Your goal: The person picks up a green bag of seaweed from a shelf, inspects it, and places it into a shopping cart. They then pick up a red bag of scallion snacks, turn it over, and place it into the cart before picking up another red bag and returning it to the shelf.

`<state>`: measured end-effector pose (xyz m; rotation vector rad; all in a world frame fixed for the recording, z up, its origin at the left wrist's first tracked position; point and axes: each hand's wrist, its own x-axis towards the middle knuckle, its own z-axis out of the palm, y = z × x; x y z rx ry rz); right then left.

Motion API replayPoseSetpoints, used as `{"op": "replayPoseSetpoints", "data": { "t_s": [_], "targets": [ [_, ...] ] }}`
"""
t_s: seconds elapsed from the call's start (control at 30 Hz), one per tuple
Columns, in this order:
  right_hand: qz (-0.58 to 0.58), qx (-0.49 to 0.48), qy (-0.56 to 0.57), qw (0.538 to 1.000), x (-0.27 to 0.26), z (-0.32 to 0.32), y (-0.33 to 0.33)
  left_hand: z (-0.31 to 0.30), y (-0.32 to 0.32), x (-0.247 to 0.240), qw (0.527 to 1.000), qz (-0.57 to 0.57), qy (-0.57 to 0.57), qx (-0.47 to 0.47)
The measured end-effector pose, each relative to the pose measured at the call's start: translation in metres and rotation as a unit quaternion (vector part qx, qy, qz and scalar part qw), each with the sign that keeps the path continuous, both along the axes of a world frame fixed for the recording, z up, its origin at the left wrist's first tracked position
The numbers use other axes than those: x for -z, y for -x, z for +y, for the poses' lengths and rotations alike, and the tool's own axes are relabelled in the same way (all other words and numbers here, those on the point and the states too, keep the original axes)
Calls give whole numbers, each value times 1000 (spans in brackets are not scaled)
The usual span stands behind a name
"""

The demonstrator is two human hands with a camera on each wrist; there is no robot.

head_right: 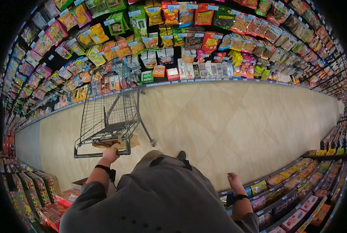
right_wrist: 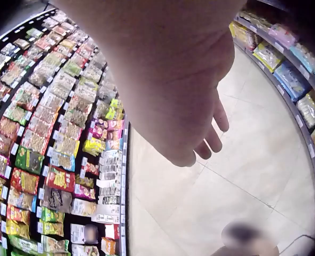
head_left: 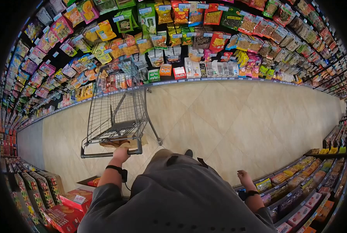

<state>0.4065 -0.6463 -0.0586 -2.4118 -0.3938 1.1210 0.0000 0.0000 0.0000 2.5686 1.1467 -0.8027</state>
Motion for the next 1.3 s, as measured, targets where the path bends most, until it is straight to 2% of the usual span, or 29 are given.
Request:
{"op": "replayPoseSetpoints", "data": {
  "t_s": [0.07,0.1,0.2,0.27,0.43,0.6,0.7,0.83,0.93,1.07,1.13,1.2,1.27,1.3],
  "targets": [
    [-21,35,-27,999,7,2,8,9,12,-13,1000,29,5,-9],
    [-37,32,-10,999,-3,-26,-22,-18,-15,13,1000,14,23,-10],
    [-10,44,-24,999,9,-4,-13,-4,-1,1,997,81,10,-11],
    [-8,-4,18,1000,10,8,-25,-2,1,3,993,120,-5,-3],
    [14,-8,-23,1000,4,57,-64,8,11,7,992,119,15,-40],
    [-2,-80,5,997,9,130,-115,23,36,22,996,80,28,-33],
    [16,-131,43,990,2,202,-143,25,37,19,995,97,14,-33],
    [48,-155,13,987,-12,303,-182,31,42,13,996,75,20,-46],
    [29,-176,-24,984,-26,374,-216,34,43,15,995,71,33,-59],
    [22,-166,-74,983,-41,448,-242,36,50,11,998,-9,-3,-58],
    [32,-180,-52,982,-47,470,-244,34,53,3,996,-61,-31,-63],
    [38,-197,-34,979,-52,485,-249,32,50,-3,990,-87,-18,-113],
    [49,-254,-10,966,-43,489,-255,26,47,-8,982,-103,-5,-160],
    [54,-281,-1,958,-43,497,-260,23,39,-16,971,-115,-42,-205]
  ]
}}
